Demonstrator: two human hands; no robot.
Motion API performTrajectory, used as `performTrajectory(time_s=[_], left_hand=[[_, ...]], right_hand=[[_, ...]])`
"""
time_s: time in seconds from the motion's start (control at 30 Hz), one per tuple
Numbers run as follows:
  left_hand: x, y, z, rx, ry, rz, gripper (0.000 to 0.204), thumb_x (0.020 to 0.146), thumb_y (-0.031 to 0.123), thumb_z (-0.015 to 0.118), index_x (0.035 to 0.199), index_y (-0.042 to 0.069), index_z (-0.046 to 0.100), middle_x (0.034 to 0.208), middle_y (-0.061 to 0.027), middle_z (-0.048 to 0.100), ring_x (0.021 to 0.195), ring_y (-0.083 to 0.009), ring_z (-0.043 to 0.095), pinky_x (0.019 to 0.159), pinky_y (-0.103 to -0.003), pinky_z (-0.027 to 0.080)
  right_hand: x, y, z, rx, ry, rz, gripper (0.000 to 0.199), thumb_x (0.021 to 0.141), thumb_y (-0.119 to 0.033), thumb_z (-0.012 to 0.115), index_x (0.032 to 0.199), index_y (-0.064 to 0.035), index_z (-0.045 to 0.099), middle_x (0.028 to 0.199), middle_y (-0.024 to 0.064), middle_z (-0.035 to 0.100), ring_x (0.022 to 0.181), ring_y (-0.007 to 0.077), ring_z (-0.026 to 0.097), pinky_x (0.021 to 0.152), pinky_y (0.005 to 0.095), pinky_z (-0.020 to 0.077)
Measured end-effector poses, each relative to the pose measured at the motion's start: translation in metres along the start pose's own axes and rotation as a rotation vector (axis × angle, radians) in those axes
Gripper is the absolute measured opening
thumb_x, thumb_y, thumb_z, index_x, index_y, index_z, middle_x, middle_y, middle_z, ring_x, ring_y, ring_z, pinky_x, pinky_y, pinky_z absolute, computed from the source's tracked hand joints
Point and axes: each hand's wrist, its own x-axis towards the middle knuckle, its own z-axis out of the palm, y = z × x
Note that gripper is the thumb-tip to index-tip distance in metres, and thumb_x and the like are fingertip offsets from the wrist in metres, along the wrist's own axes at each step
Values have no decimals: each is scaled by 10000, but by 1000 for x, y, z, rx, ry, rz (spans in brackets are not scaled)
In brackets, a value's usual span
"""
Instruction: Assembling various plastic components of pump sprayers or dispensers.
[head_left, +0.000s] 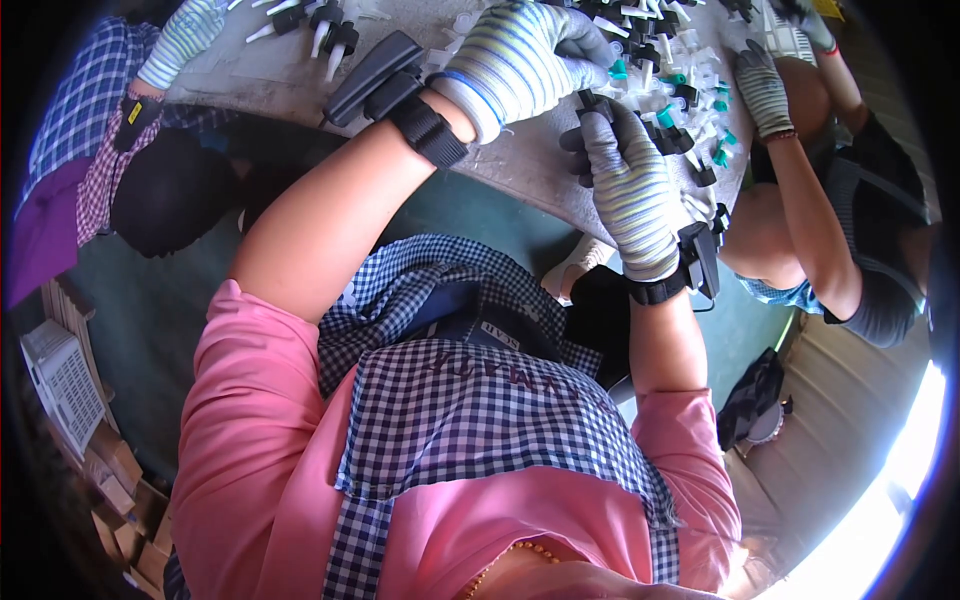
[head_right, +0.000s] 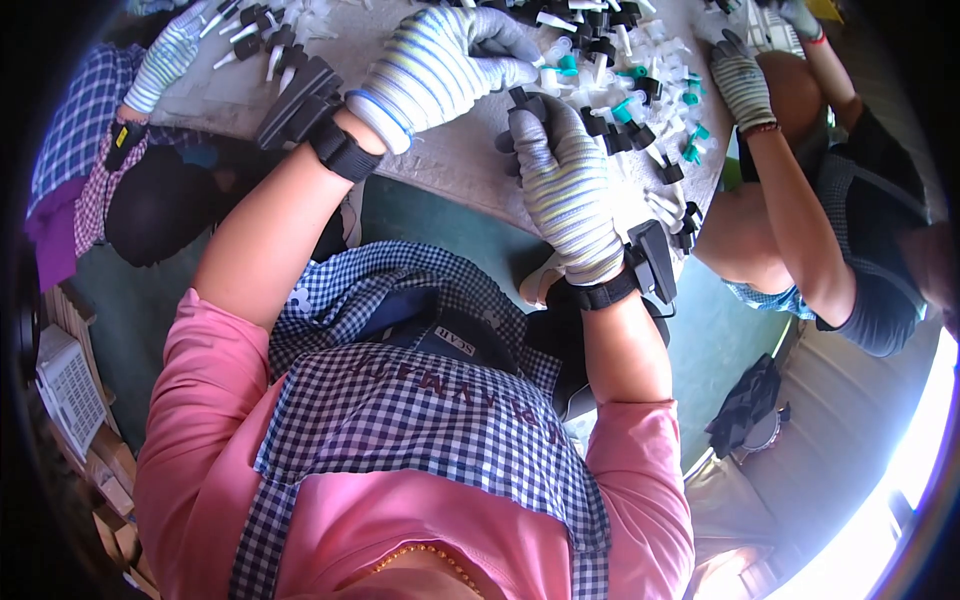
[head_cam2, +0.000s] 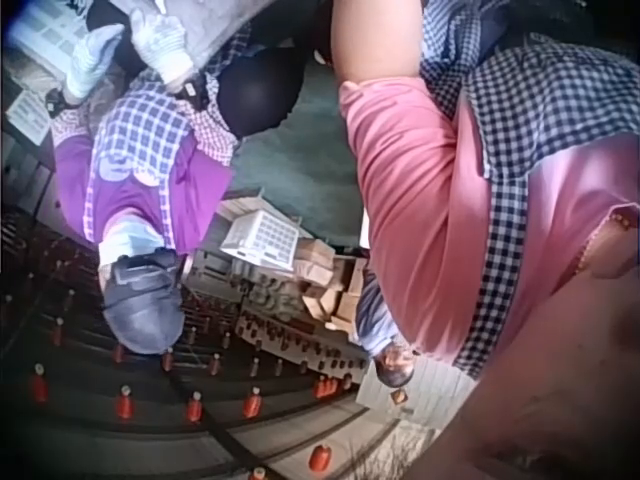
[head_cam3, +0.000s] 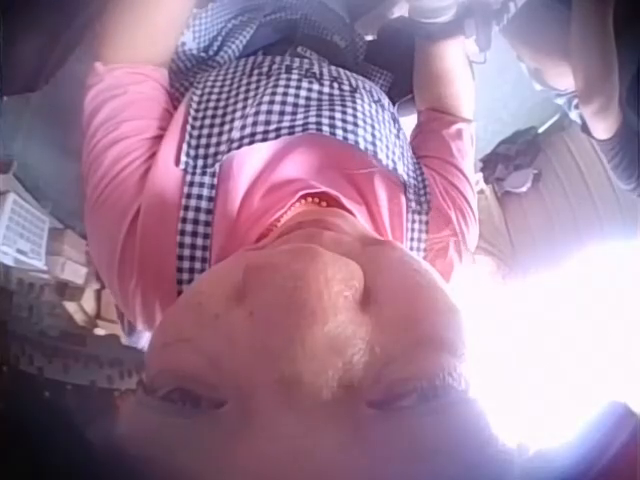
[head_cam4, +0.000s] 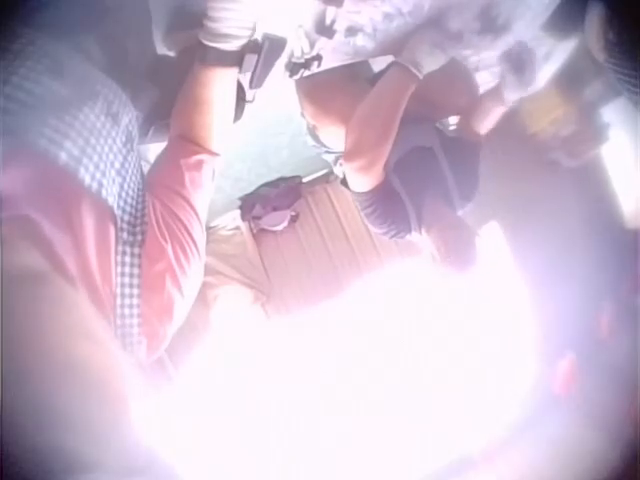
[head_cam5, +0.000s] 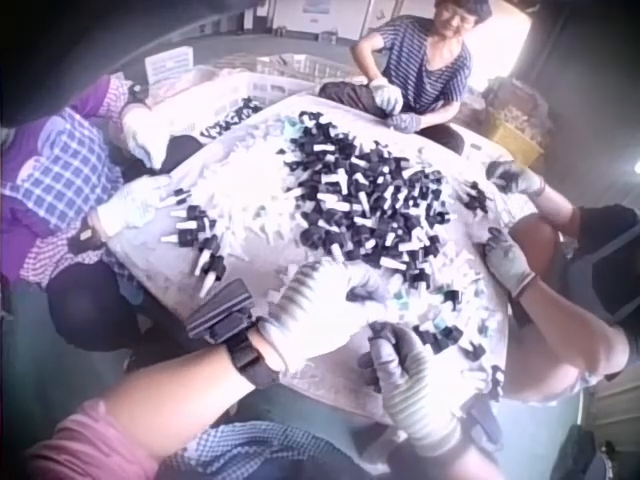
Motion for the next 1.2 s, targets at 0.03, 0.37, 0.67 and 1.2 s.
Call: performTrajectory(time_s=[0.03, 0.37, 0.67, 1.2], left_hand=[[-1, -14, 7, -1, 1, 0, 298, 896, 183, 709, 1107, -24, 674, 914, -130, 736, 784, -153, 686, 714, -289, 538], [-6, 25, 13, 31, 219, 33, 392, 949, 199, 647, 1275, -10, 585, 991, -138, 729, 859, -181, 692, 767, -310, 543], [1, -6, 7, 125, -175, -221, 477, 960, 433, 578, 1286, 89, 625, 1070, -163, 705, 891, -274, 706, 803, -380, 554], [-8, -1, 31, 689, -220, 135, 445, 963, 360, 463, 946, -5, 717, 880, -226, 705, 803, -381, 686, 743, -481, 535]], right_hand=[[-1, 1, 2, -1, -1, 0, 315, 996, -219, 595, 1214, 8, 594, 842, 34, 677, 734, 97, 598, 699, 274, 517], [5, 14, 4, -92, 14, -307, 301, 985, -170, 605, 1238, -10, 572, 1004, 39, 658, 899, 110, 596, 834, 263, 492], [11, 31, 30, -255, -59, -458, 457, 902, -209, 702, 1281, -4, 551, 1220, 214, 594, 1149, 367, 572, 983, 417, 461], [0, 78, 35, -129, -129, -206, 399, 893, -124, 671, 1268, -19, 584, 1211, 169, 637, 1146, 315, 607, 966, 385, 463]])
